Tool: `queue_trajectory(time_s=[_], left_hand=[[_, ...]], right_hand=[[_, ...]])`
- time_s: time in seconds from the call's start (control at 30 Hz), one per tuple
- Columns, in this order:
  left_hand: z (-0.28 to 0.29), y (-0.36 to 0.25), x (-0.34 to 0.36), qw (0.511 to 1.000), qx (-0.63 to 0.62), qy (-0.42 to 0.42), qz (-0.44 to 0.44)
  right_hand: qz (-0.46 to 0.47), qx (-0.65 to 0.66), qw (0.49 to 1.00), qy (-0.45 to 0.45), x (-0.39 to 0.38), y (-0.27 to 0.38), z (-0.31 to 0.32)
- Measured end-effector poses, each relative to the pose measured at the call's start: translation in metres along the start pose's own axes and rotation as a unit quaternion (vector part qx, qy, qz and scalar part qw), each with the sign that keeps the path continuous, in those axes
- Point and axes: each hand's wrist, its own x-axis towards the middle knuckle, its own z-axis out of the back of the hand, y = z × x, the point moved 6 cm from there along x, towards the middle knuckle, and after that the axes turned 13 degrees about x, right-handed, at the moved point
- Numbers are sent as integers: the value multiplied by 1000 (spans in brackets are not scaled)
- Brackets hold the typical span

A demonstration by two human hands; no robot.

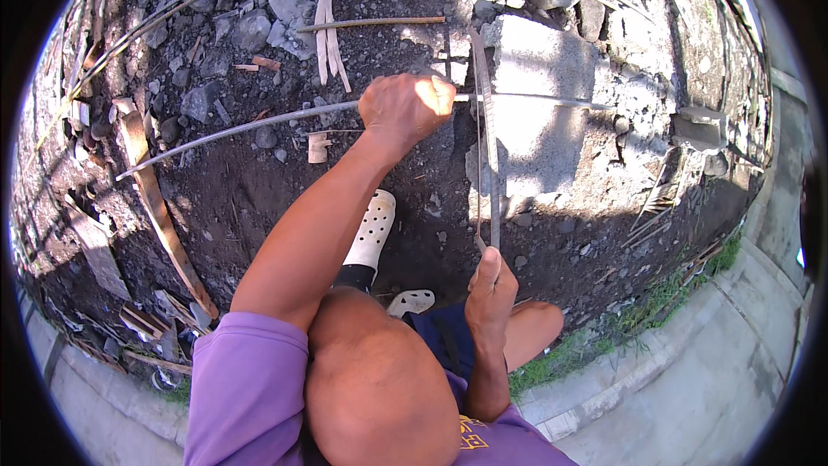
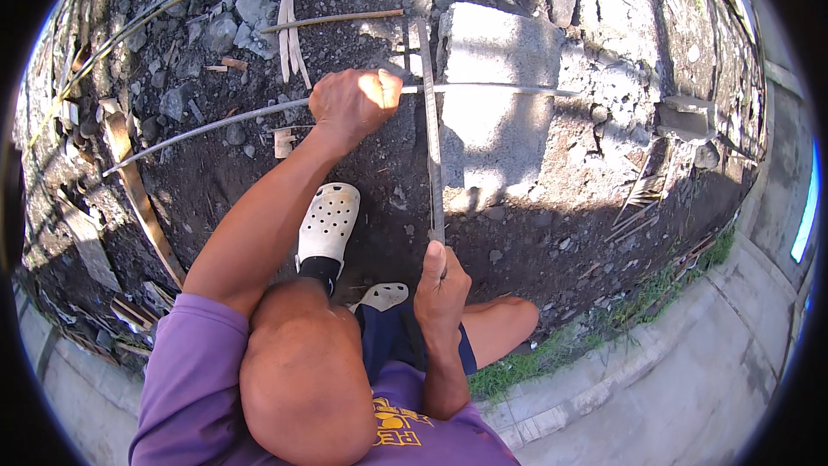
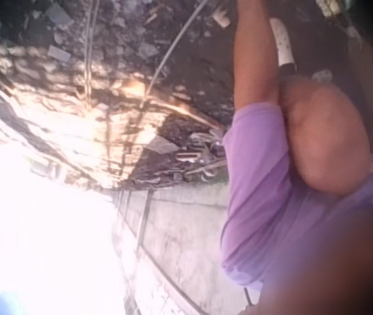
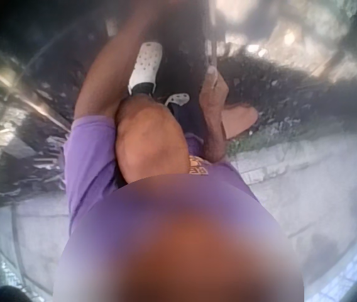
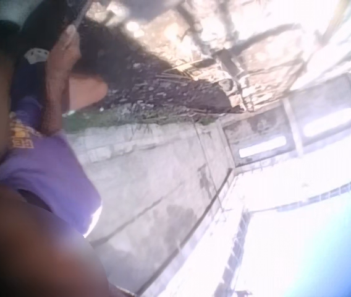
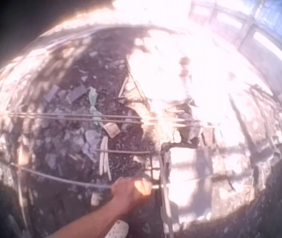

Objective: The person uses a hacksaw to cut a metal rod placed on a concrete block. They repeatedly position the rod, saw through it, and then remove the cut piece, continuing the process with additional rods.

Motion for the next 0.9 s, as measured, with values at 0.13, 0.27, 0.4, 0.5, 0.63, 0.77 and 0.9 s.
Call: queue_trajectory(time_s=[0.13, 0.27, 0.4, 0.5, 0.63, 0.77, 0.9], left_hand=[[-1, 1, -2, 1000, -15, -25, 0], [3, 3, -3, 999, -40, -2, 19], [5, 2, -2, 999, -11, 36, 5], [0, 1, -2, 1000, -16, -7, -15], [-9, 3, -4, 999, -23, -24, -8], [-1, 2, -3, 999, -27, -36, -4], [3, 1, -5, 999, -24, -18, -12]], right_hand=[[-37, -8, 999, -4, -1, 26, -2], [108, -42, 993, 1, 68, 55, -34], [68, -7, 998, -16, 49, 27, -29], [-26, -2, 1000, -11, -12, 1, 0], [-86, -9, 996, -23, -14, 13, 4], [145, -39, 989, 0, 66, 52, -36], [44, -15, 999, -19, 39, 14, -22]])
